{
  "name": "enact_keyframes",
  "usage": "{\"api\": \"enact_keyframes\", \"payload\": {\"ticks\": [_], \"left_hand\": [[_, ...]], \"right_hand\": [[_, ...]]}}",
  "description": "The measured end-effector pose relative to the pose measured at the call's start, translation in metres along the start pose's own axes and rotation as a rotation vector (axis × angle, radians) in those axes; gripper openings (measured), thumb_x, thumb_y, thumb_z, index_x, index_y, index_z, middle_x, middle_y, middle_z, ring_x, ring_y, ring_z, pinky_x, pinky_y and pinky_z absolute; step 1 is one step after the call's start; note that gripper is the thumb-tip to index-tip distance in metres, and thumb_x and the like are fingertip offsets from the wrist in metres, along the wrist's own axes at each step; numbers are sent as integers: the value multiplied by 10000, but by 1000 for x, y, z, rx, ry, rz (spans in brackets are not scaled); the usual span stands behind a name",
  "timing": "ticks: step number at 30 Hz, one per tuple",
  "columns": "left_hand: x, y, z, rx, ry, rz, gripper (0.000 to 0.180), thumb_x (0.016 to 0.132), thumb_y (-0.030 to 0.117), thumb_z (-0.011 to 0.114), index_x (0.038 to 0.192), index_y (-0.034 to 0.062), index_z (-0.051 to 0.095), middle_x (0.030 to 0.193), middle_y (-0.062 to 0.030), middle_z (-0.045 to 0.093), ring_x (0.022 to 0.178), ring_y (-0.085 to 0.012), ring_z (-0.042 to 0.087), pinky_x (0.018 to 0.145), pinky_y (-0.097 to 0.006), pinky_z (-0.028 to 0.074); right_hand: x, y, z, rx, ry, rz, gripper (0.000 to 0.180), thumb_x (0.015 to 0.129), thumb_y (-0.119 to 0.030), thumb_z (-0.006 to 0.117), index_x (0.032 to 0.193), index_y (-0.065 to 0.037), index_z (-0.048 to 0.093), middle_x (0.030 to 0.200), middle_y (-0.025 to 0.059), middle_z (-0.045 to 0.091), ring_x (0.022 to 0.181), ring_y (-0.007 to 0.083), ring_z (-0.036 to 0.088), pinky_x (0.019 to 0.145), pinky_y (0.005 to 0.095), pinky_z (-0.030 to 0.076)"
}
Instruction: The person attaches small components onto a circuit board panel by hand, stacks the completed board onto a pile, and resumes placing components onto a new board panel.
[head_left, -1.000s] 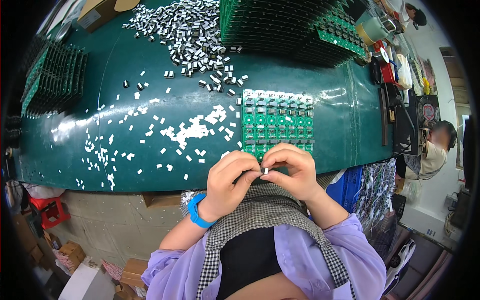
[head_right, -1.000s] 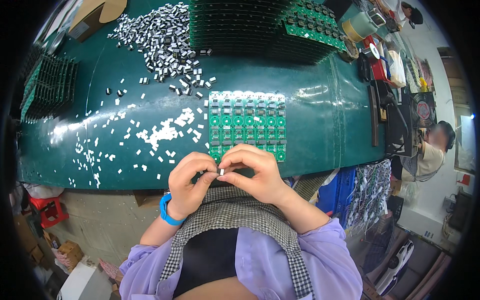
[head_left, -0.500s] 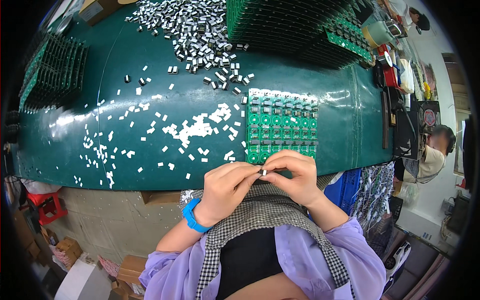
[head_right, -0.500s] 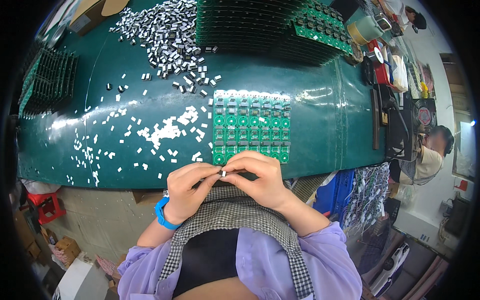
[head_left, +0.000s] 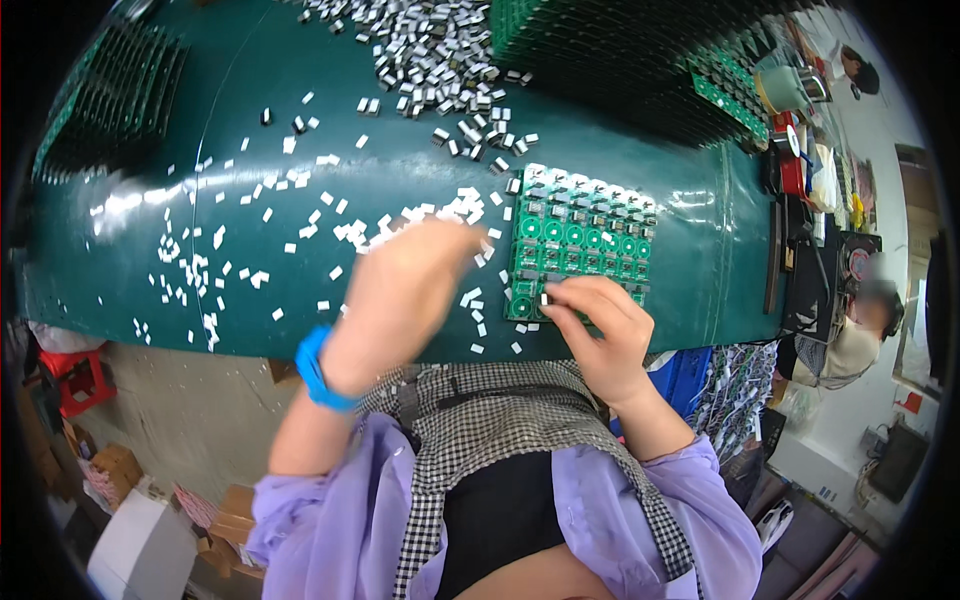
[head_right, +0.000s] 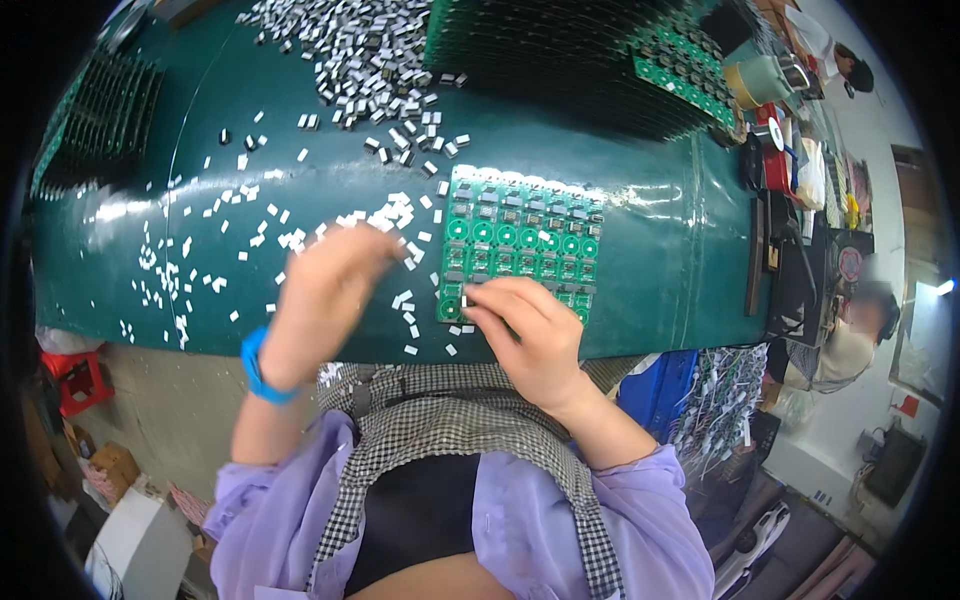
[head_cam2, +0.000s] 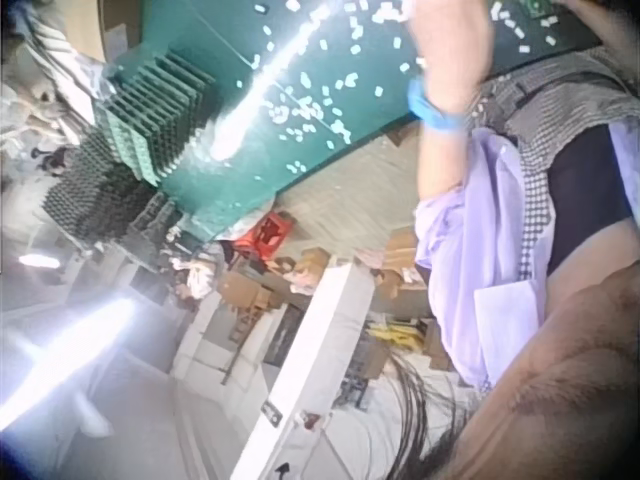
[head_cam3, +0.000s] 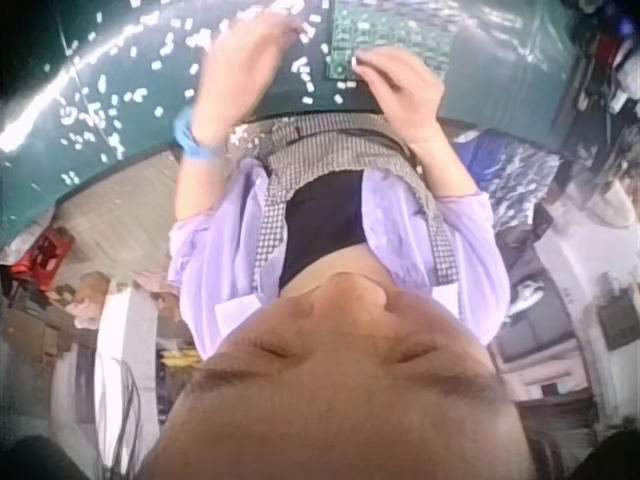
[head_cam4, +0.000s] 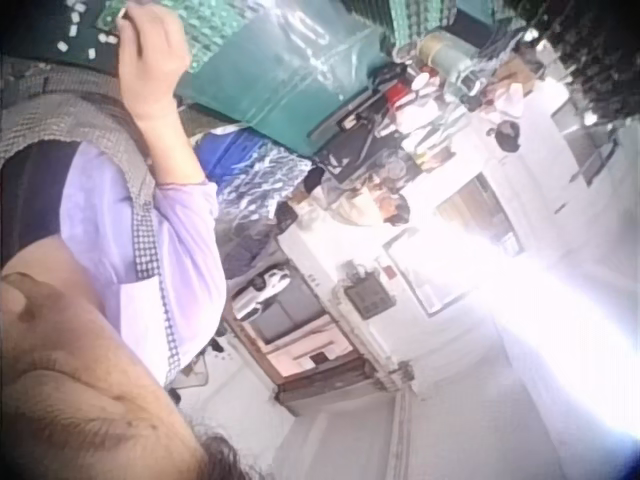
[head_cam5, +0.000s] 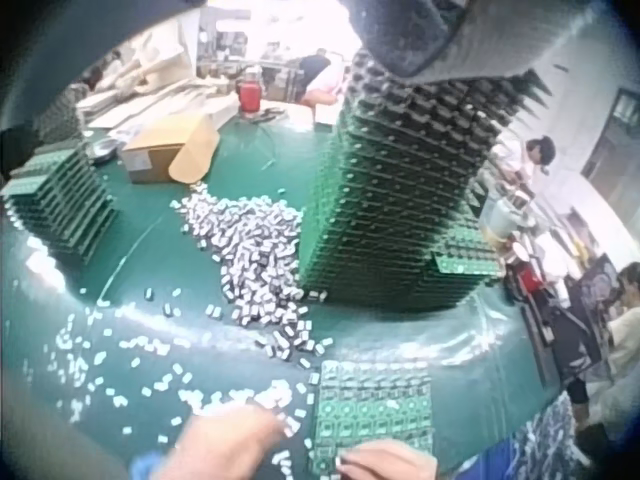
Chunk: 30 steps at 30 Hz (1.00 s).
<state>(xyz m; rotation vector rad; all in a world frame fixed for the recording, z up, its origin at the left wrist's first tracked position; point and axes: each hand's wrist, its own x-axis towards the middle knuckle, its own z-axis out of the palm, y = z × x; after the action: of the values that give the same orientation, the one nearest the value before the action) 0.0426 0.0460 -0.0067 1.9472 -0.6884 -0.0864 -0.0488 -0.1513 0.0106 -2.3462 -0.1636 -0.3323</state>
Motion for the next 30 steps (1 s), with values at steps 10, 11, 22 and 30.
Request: {"api": "enact_keyframes", "payload": {"ticks": [10,11,22,30], "left_hand": [[49,-38,-9,588,-26,87,164,774,26,616,935,27,580,934,-95,548,904,-283,528,770,-376,452],[48,-38,-8,579,-11,95,137,774,24,615,905,32,576,903,-90,547,885,-280,530,757,-377,451],[25,-5,-19,57,136,-1,171,813,-11,598,983,-6,592,926,-94,617,762,-216,620,685,-296,492],[-23,9,4,-708,56,-332,170,904,12,546,1052,-64,583,989,-90,630,896,-164,639,766,-257,519]], "right_hand": [[12,-1,10,-261,-40,-208,201,679,15,723,865,-26,658,821,66,616,700,212,630,577,298,511],[12,-2,10,-262,-44,-211,201,679,15,723,865,-26,658,821,66,616,700,212,630,577,298,511],[13,-2,8,-221,-76,-174,201,667,19,727,851,-25,658,811,70,614,695,219,626,581,306,505],[13,1,9,-235,-77,-193,211,660,16,733,855,-23,662,813,71,614,699,213,629,578,301,507]]}}
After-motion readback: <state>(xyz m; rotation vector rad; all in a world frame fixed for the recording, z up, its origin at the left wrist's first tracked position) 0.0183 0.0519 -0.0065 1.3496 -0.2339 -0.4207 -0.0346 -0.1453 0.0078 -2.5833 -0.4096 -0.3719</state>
